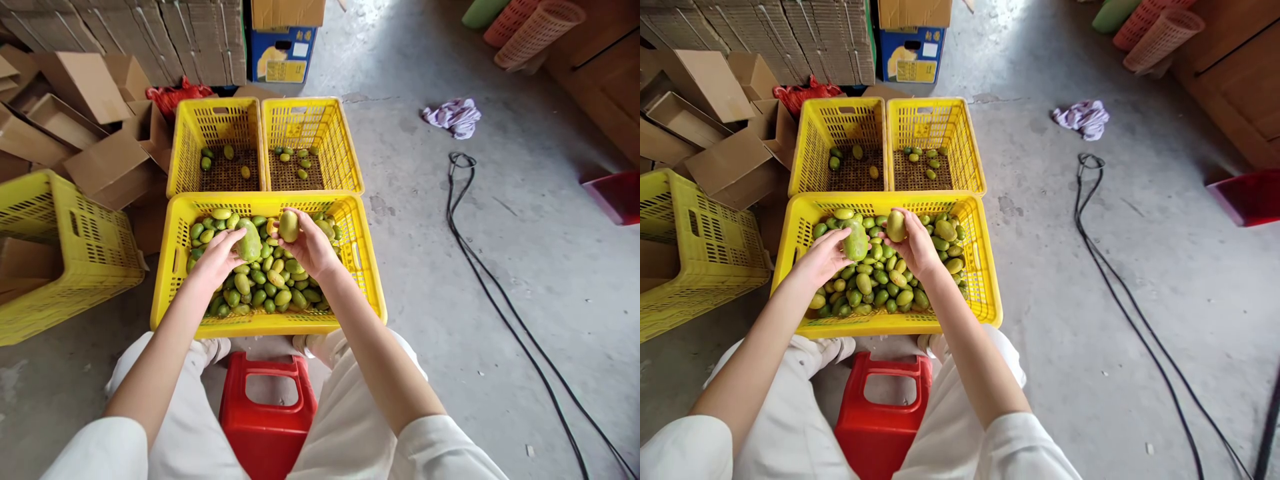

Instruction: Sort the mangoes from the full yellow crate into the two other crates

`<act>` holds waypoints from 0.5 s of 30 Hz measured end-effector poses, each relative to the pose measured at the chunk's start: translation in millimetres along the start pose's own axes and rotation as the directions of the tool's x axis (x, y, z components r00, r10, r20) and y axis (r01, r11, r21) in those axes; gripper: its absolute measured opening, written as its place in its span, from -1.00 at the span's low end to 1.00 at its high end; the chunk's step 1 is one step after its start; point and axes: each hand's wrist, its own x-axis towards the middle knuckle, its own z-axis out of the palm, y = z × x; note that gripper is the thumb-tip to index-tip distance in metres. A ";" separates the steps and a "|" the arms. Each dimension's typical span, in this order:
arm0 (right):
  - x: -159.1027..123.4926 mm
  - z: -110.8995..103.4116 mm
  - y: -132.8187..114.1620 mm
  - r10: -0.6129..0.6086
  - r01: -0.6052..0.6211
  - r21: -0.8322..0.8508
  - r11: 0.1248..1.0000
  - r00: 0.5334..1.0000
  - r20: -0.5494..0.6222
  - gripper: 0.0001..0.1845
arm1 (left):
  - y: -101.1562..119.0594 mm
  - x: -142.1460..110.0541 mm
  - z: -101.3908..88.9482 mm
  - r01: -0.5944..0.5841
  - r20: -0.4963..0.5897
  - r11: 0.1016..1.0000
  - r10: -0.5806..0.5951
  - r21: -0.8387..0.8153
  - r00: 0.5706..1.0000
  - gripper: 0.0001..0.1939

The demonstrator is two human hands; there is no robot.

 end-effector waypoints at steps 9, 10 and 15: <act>0.1 -6.3 5.6 -0.013 0.013 -0.041 0.999 1.000 0.002 -0.46 | -0.6 0.2 -1.5 0.000 -0.051 1.000 0.000 -0.001 0.999 -0.91; 1.1 -7.4 6.8 -0.024 0.024 -0.047 0.999 1.000 -0.005 -0.46 | -0.1 -0.1 -2.1 -0.006 -0.046 1.000 0.006 -0.002 0.999 -0.90; 5.0 -7.2 9.4 -0.017 0.011 -0.084 0.996 0.997 -0.076 -0.47 | 1.5 -2.2 -2.3 0.005 0.008 1.000 -0.005 0.023 1.000 -0.92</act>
